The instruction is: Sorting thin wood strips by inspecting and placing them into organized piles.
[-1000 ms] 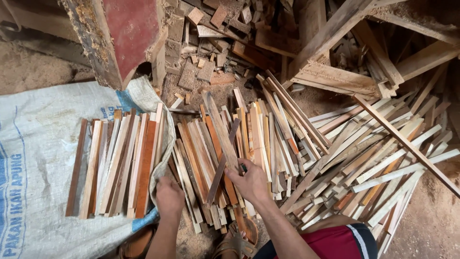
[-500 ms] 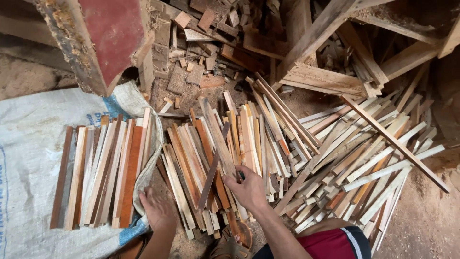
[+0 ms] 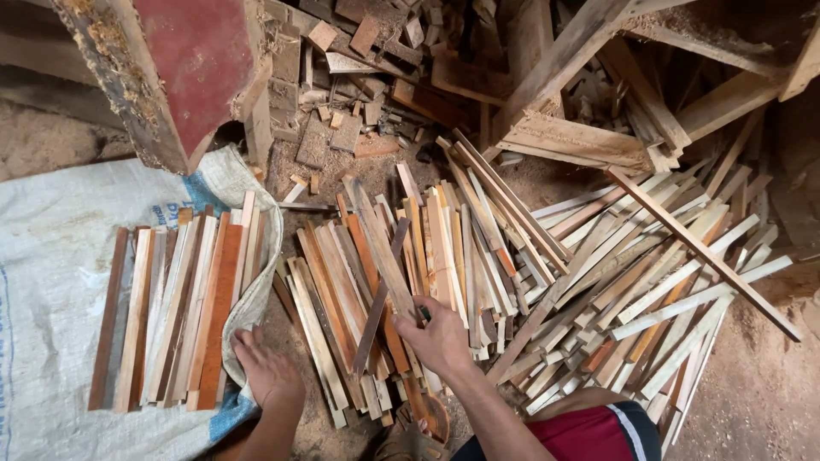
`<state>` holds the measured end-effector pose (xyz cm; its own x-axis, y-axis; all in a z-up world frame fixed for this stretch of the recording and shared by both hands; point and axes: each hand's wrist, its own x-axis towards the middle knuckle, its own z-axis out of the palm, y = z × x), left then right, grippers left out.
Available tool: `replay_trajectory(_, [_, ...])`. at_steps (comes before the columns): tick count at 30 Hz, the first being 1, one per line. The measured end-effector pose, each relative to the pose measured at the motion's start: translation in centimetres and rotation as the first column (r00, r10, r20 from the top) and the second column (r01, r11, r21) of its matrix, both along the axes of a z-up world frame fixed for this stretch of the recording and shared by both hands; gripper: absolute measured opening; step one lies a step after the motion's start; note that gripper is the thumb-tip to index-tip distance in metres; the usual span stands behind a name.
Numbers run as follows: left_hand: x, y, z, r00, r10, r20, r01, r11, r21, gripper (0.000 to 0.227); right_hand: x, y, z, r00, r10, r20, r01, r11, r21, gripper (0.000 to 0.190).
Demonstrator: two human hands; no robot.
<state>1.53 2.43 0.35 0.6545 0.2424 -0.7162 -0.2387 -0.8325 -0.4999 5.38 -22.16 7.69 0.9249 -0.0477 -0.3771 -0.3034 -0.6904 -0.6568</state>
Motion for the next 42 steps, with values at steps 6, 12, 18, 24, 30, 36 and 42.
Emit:
replay_trajectory(6, [2.2, -2.1, -5.3, 0.836, 0.407, 0.367, -0.280, 0.893, -0.352, 0.057, 0.1, 0.1, -0.1, 0.999, -0.021, -0.025, 0.020, 0.999, -0.028, 0.056])
replay_trajectory(12, [4.2, -1.5, -6.8, 0.176, 0.931, -0.319, -0.609, -0.152, -0.779, 0.041, 0.4, 0.0, -1.1, 0.999, 0.035, -0.023, -0.036, 0.997, -0.064, 0.070])
replay_trajectory(18, [3.2, -0.8, 0.1, -0.146, 0.763, -0.630, -0.565, -0.587, -0.580, 0.061, 0.8, 0.4, -1.0, 0.998, -0.048, -0.047, 0.048, 0.999, 0.011, 0.051])
replay_trajectory(24, [4.4, -2.3, -0.1, -0.202, 0.570, -0.796, -0.332, -0.805, -0.492, 0.078, 1.4, 0.9, 0.2, 0.997, -0.070, -0.035, 0.071, 0.997, 0.016, 0.048])
replay_trajectory(30, [4.0, -2.0, -0.9, -0.204, 0.560, -0.803, -0.383, -0.800, -0.461, 0.100, 1.0, 0.8, 0.4, 0.995, -0.092, -0.031, 0.095, 0.988, 0.122, 0.043])
replay_trajectory(36, [5.2, -3.8, -0.2, -0.024, 0.442, -0.897, -0.275, -0.865, -0.419, 0.061, 1.3, 0.4, -1.0, 0.994, -0.101, -0.037, 0.105, 0.986, 0.132, 0.052])
replay_trajectory(42, [5.8, -5.5, 2.7, 0.029, 0.720, -0.693, -0.395, -0.629, -0.670, 0.034, 1.8, 1.3, -1.1, 0.994, -0.102, 0.029, 0.098, 0.987, 0.125, 0.064])
